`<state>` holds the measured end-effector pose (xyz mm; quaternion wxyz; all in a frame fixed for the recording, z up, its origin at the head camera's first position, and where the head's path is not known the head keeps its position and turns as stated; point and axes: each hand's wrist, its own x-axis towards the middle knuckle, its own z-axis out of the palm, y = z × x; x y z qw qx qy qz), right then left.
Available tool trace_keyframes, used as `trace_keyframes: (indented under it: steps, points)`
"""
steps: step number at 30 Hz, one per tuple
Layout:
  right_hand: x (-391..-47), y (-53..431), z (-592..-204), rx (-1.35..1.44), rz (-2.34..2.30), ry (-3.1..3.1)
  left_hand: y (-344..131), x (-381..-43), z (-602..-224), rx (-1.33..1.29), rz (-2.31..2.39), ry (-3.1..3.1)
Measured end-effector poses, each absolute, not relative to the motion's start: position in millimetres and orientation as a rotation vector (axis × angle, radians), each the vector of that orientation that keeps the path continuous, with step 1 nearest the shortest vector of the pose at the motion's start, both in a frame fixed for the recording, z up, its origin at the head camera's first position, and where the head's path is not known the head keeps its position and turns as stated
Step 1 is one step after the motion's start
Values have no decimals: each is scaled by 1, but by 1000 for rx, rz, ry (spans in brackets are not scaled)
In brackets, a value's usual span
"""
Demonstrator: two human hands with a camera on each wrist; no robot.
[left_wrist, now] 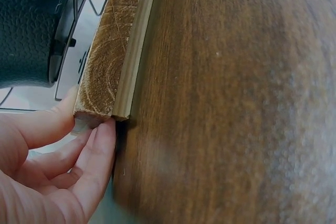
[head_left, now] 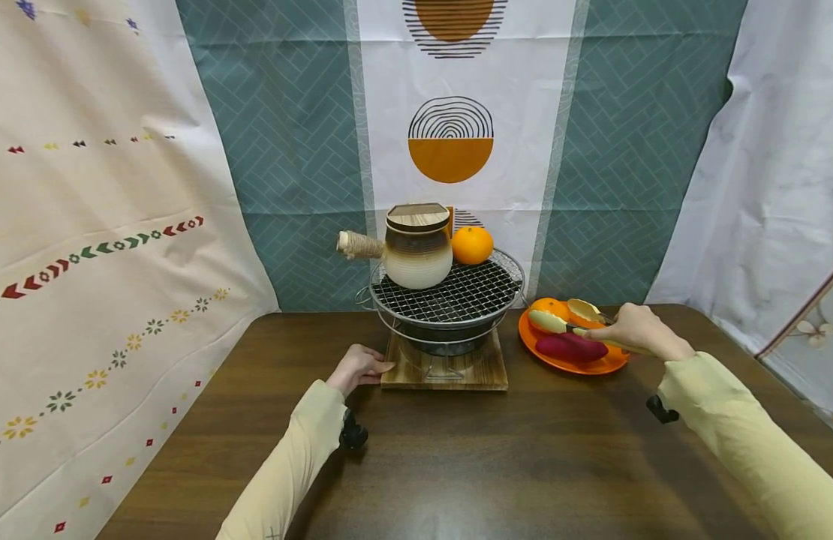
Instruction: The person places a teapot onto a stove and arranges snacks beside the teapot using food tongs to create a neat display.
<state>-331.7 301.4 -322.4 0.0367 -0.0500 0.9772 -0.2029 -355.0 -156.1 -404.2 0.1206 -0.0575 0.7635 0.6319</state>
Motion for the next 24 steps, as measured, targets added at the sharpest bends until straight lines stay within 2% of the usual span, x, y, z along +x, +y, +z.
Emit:
trace_keyframes:
  steps: [6, 9, 11, 13, 14, 20, 24]
  points:
    - [-332, 298, -322, -142, -636, 3012, -157, -362, -412, -152, 1848, 2268]
    - [-333, 298, -323, -139, -632, 3014, -166, -385, -436, -91, 1864, 2245]
    - [-333, 298, -324, -144, -627, 3015, -166, -388, -439, -118, 1839, 2258]
    - [-334, 298, -324, -142, -628, 3012, -163, -385, -435, -160, 1814, 2273]
    - [-334, 298, -325, -139, -627, 3011, -158, -374, -422, -214, 1790, 2295]
    - [-335, 298, -325, -127, -635, 2999, -149, -337, -383, -183, 1819, 2251]
    - [-336, 296, -324, -142, -616, 2999, -151, -344, -391, -181, 1837, 2246]
